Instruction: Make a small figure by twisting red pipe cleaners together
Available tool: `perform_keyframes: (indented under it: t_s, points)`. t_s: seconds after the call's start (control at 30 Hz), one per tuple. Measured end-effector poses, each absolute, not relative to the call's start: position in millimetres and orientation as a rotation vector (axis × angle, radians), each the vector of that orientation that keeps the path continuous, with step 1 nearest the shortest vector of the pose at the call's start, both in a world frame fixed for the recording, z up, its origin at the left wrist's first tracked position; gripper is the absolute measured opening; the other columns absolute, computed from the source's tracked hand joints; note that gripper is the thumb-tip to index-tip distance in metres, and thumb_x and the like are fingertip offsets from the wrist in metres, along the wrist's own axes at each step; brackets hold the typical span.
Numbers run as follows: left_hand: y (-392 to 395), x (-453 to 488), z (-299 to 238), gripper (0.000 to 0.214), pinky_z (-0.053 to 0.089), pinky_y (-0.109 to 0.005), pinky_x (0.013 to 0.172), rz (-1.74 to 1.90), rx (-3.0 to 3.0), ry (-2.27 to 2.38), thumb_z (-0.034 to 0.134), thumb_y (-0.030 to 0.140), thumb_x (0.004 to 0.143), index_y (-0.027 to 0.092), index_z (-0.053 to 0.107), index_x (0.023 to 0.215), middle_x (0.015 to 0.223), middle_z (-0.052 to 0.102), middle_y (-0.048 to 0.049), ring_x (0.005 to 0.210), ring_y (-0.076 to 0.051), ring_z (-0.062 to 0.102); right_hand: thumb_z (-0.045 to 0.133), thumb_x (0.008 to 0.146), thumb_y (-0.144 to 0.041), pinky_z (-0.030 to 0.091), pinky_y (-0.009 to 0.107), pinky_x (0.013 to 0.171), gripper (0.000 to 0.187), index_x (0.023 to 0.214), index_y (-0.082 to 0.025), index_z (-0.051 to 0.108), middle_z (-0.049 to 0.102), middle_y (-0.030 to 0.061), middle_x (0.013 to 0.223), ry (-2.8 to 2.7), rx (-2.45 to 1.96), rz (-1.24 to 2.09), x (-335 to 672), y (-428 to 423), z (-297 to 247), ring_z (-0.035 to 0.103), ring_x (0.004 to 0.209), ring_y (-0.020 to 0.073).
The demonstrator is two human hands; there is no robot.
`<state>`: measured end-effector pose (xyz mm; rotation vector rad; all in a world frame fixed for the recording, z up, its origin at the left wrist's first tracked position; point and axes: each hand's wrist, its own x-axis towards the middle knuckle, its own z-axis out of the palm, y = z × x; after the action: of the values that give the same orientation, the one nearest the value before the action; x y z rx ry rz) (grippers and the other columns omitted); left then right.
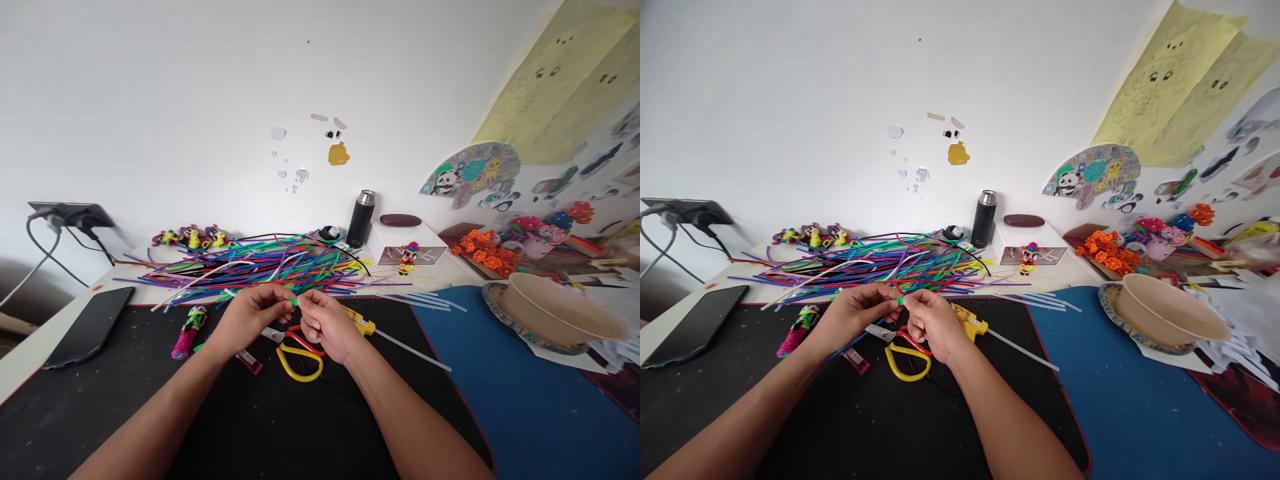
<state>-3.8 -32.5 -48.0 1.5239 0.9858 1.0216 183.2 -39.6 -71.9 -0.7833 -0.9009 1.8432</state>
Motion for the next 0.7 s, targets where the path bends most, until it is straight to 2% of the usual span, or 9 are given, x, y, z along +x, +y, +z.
perform_keyframes:
  t_s: [0.3, 0.43, 0.7]
  points:
    - [-34, -11, -41, 0.017, 0.057, -0.030, 0.068, 0.890, 1.801, 1.147, 0.071, 0.036, 0.087, 0.020, 0.074, 0.085, 0.074, 0.075, -0.0026, 0.069, -0.020, 0.072, 0.088, 0.075, -0.053, 0.021, 0.020, 0.039, 0.046, 0.082, -0.020, 0.056, 0.038, -0.0142, 0.046, -0.977, -0.808, 1.839, 181, -41, -77, 0.036, 0.037, 0.0056]
    - [-35, -11, -39, 0.014, 0.058, -0.029, 0.065, 0.886, 1.736, 1.108, 0.074, 0.034, 0.084, 0.021, 0.070, 0.080, 0.068, 0.073, -0.0008, 0.064, -0.020, 0.072, 0.089, 0.073, -0.052, 0.021, 0.019, 0.039, 0.046, 0.083, -0.021, 0.056, 0.037, -0.0147, 0.045, -0.995, -0.828, 1.864, 179, -43, -75, 0.035, 0.037, 0.0058]
    - [-35, -3, -36, 0.028, 0.057, -0.028, 0.059, 0.956, 1.467, 1.014, 0.086, 0.038, 0.075, 0.019, 0.067, 0.080, 0.065, 0.070, 0.0004, 0.060, -0.017, 0.069, 0.089, 0.074, -0.052, 0.021, 0.020, 0.039, 0.048, 0.080, -0.022, 0.053, 0.038, -0.0138, 0.047, -0.887, -0.782, 1.845, 175, -46, -72, 0.037, 0.038, 0.0058]
